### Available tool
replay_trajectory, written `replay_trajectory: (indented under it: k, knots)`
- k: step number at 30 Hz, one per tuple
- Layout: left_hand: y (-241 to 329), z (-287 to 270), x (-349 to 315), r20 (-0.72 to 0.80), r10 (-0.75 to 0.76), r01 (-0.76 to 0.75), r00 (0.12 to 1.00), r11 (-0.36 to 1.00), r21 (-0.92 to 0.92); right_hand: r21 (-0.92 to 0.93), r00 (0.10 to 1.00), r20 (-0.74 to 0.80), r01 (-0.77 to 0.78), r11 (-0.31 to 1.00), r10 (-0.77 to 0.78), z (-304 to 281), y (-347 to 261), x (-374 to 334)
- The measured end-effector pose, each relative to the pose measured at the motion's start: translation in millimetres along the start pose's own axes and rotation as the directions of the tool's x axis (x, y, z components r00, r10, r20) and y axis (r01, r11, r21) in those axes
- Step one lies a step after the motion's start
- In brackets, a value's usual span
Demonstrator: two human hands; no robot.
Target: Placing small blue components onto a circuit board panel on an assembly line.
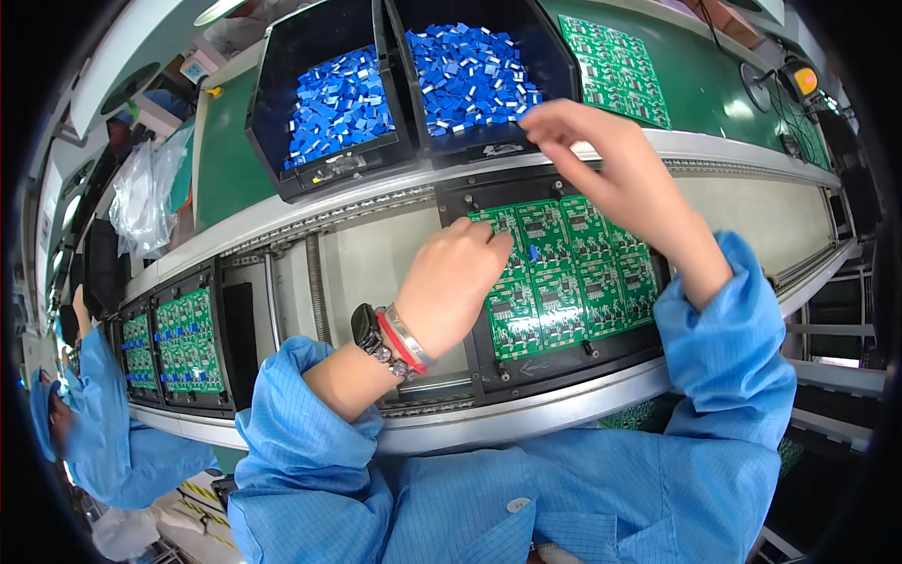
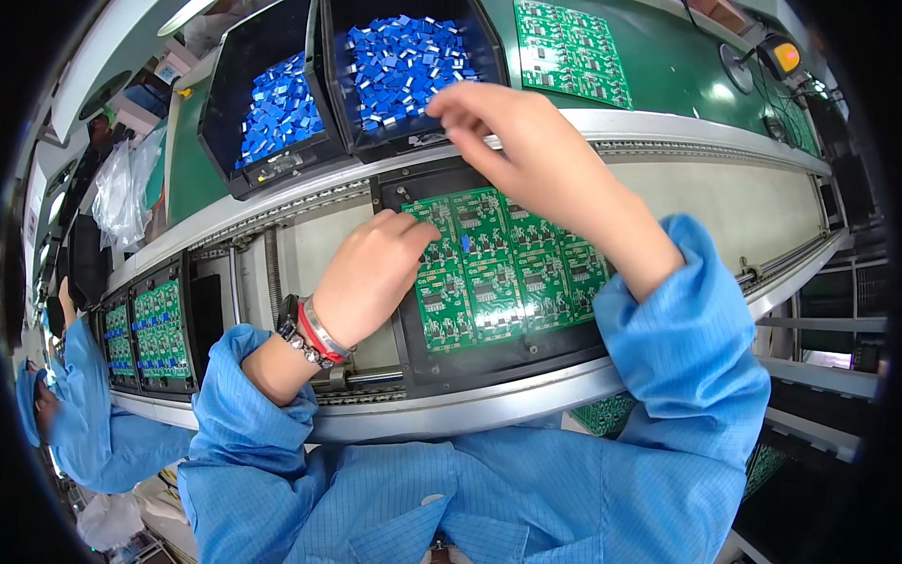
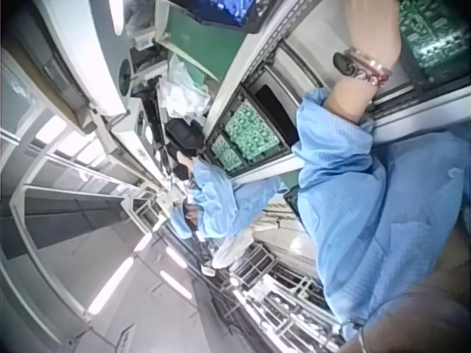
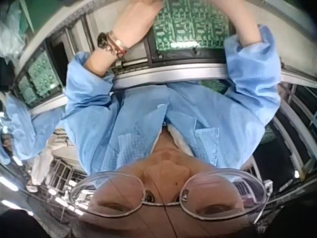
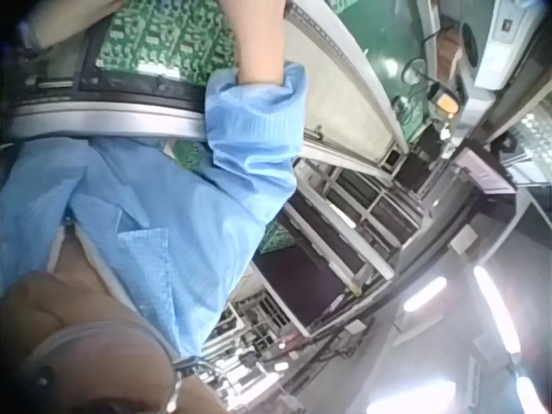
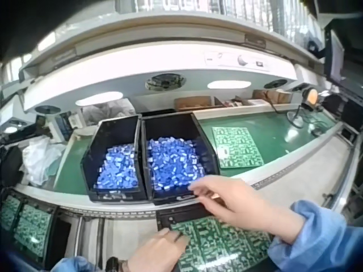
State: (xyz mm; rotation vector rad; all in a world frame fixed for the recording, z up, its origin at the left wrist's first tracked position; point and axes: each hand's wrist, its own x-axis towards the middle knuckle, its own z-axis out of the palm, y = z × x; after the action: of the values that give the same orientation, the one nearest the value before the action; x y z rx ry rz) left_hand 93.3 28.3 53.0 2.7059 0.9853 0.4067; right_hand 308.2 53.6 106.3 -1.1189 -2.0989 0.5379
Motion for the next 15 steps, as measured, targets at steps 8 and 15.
replay_trajectory:
  k: [8,15]
  knots:
    - [-11,-46,10,-0.208,-0.073,0.04,0.976,0.987,-0.158,-0.356,0.987,0.162,0.061,0.932,-0.003,40,43,58]
    - [-123,-79,31,-0.378,-0.23,0.297,0.897,0.946,0.128,-0.417,0.977,0.212,0.087,0.905,0.003,26,34,61]
